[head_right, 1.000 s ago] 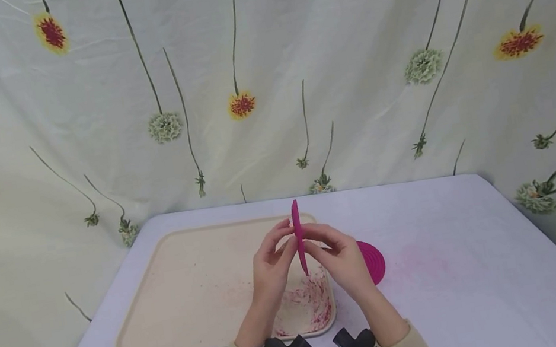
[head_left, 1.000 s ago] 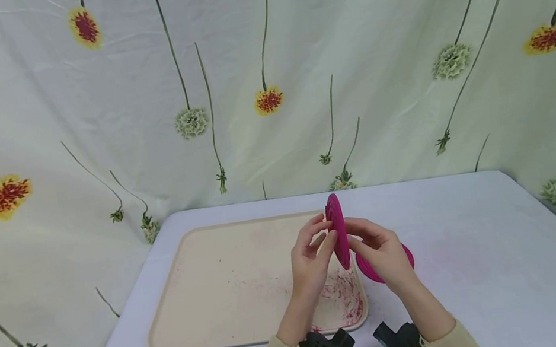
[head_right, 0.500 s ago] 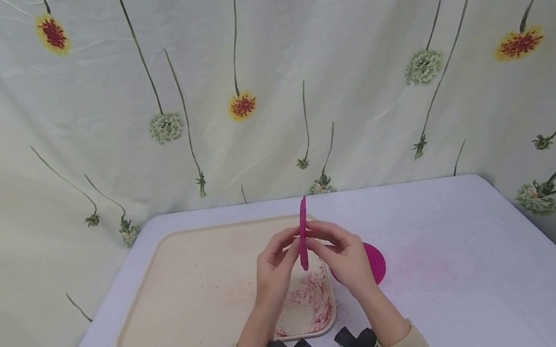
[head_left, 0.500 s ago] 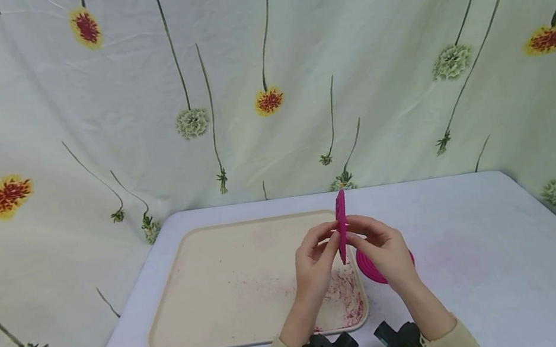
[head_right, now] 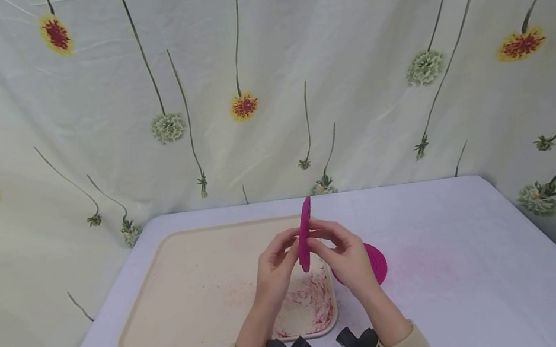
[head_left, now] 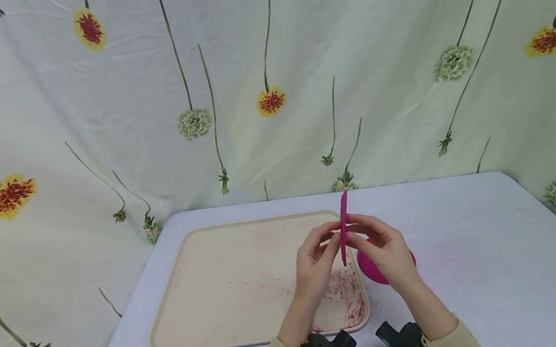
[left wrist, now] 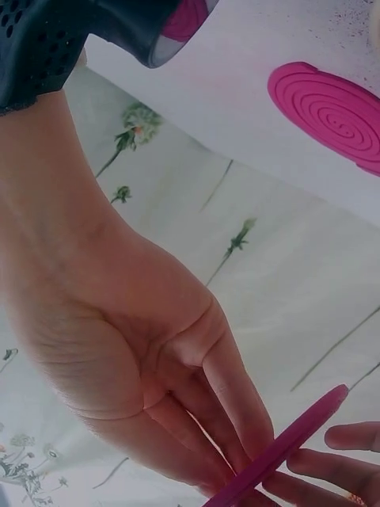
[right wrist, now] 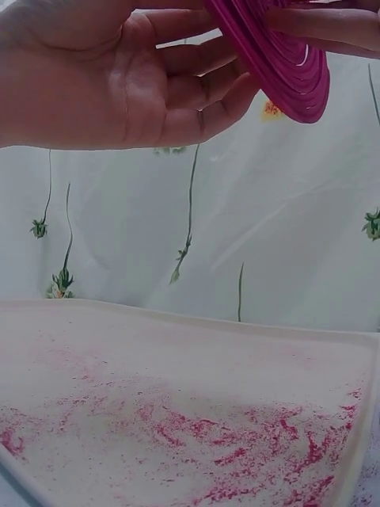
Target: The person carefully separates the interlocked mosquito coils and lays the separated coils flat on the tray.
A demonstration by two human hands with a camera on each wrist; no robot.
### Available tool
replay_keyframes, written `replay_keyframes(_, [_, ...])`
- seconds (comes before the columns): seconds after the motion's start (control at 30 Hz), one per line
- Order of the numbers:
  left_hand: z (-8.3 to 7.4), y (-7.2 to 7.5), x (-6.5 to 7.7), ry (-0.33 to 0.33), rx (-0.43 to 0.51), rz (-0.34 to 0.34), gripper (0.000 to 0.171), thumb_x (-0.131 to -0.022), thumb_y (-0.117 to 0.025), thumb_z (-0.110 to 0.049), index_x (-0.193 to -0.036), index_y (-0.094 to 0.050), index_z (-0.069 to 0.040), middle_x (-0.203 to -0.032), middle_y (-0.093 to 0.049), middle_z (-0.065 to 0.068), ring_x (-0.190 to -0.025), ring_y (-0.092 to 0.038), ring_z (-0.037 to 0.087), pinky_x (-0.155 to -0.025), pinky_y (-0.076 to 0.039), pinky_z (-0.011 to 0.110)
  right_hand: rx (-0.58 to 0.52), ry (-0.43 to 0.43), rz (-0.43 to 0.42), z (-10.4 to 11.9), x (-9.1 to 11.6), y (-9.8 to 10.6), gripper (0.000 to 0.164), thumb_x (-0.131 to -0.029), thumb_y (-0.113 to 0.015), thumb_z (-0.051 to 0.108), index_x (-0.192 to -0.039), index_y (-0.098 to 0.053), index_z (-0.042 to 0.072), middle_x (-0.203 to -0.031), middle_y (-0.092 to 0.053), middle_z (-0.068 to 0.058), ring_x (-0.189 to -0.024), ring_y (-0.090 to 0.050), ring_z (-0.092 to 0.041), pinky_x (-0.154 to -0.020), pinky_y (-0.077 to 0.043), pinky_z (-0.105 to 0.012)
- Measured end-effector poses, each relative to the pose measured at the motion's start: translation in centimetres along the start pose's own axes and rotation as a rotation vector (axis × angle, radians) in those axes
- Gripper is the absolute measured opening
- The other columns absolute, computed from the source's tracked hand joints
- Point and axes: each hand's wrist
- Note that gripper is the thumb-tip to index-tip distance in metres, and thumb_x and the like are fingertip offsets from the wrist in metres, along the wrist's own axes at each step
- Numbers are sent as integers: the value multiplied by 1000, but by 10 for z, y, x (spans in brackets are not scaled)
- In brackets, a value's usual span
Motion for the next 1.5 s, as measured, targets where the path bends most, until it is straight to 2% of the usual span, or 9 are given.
replay_keyframes(0.23, [1,-3,1,-10,3,-11,23,-94,-55,-5,-115,-60,1,-111,-59,16,-97,-53,19,-85,-51,27,15,-18,10,2,0,2,33,-88,-64,5,-120,-59,-1,-109,-64,2,-103,-60,-14,-84,-52,-28])
replay_keyframes(0.37, [2,-4,1,-12,-4,-36,24,-93,-57,-6,-115,-60,1,-112,-59,14,-97,-53,20,-84,-51,27,36,-29,-25,2,0,1,27,-89,-63,5,-114,-62,-3,-104,-65,2,-97,-62,-14,-81,-53,-26])
replay_keyframes(0.5, [2,-4,1,-13,-14,-46,24,-92,-58,-6,-116,-61,0,-112,-59,13,-98,-53,21,-83,-52,26,23,-3,-30,2,-1,0,24,-88,-63,3,-111,-63,-6,-102,-65,3,-95,-62,-14,-80,-53,-26])
replay_keyframes(0.77, [-1,-2,1,7,10,-66,27,-90,-61,-3,-117,-62,0,-112,-61,15,-95,-54,19,-78,-53,23,15,-3,-3,2,-1,0,25,-89,-61,3,-112,-63,-7,-100,-66,6,-92,-62,-14,-80,-53,-26])
replay_keyframes(0.93, [0,-2,0,-12,20,-56,27,-90,-60,-2,-116,-62,3,-113,-59,18,-94,-54,18,-77,-53,22,27,15,-9,0,-1,1,26,-89,-61,1,-114,-61,-7,-101,-66,7,-93,-61,-13,-79,-54,-25])
replay_keyframes(1.23, [1,-5,-1,-14,20,-43,24,-94,-53,-1,-115,-63,5,-113,-59,17,-96,-59,14,-82,-54,38,10,70,14,-1,-1,1,31,-88,-63,2,-119,-59,-4,-108,-65,6,-97,-63,-12,-81,-53,-28])
replay_keyframes(1.4, [0,-7,-1,-11,12,-42,24,-92,-51,7,-114,-60,10,-112,-58,24,-93,-57,11,-80,-54,29,23,74,11,-1,-1,2,32,-87,-63,1,-119,-59,-3,-108,-64,4,-100,-62,-12,-81,-53,-28])
replay_keyframes(1.5, [-1,-7,-1,0,2,-34,24,-92,-51,7,-114,-59,9,-112,-58,24,-92,-55,10,-79,-53,24,30,55,23,-1,-1,4,32,-88,-64,3,-119,-59,-2,-109,-64,3,-100,-61,-12,-82,-53,-28])
Point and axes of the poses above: each hand's wrist, its own x-axis away from the middle knuckle, its own y-axis out of the back of the hand, z = x × y
